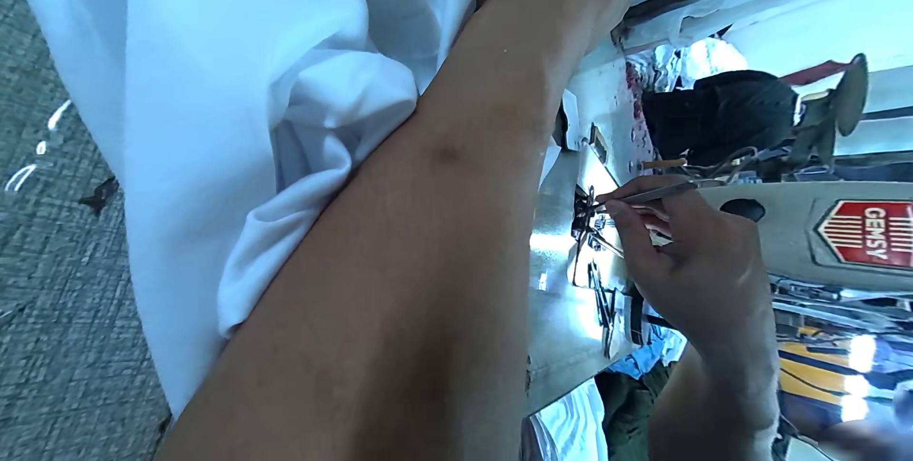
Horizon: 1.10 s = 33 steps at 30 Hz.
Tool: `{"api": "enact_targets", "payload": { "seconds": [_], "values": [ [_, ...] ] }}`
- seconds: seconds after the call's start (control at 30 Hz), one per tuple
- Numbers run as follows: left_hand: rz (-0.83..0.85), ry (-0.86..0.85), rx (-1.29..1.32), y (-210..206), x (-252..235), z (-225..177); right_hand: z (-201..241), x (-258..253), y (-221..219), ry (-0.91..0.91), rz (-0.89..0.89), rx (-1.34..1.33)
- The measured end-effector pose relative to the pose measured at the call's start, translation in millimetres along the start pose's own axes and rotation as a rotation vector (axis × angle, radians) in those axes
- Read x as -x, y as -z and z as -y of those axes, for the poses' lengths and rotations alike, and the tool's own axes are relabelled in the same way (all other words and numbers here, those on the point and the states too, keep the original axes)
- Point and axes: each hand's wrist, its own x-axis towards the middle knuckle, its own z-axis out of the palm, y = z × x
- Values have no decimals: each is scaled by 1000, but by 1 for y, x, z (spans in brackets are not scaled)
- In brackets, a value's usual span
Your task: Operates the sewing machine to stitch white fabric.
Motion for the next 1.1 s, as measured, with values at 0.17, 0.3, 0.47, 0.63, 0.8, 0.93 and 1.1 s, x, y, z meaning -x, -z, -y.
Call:
{"api": "enact_targets", "payload": {
  "seconds": [0.17, 0.3, 0.47, 0.63, 0.8, 0.93, 1.1],
  "values": [
    [-5, -8, 12, 1, -1, -2, -2, 0, -7, -41, 50, 66],
    [-4, -3, 19, -4, -3, 0, -1, -1, -9, -49, 79, 97],
    [10, 9, 25, -6, -5, 2, -3, 0, -9, -27, 66, 82],
    [-1, 7, 19, -7, -5, 2, -2, 0, -6, -37, 25, 38],
    [-10, 11, 6, -6, -4, 1, -2, 0, -5, -24, -13, 21],
    [-9, 6, 9, -6, -4, 2, -2, 1, -6, -25, 10, 10],
    [-15, -1, 18, -7, -5, 1, -3, 0, -9, -31, 52, 69]
  ]
}}
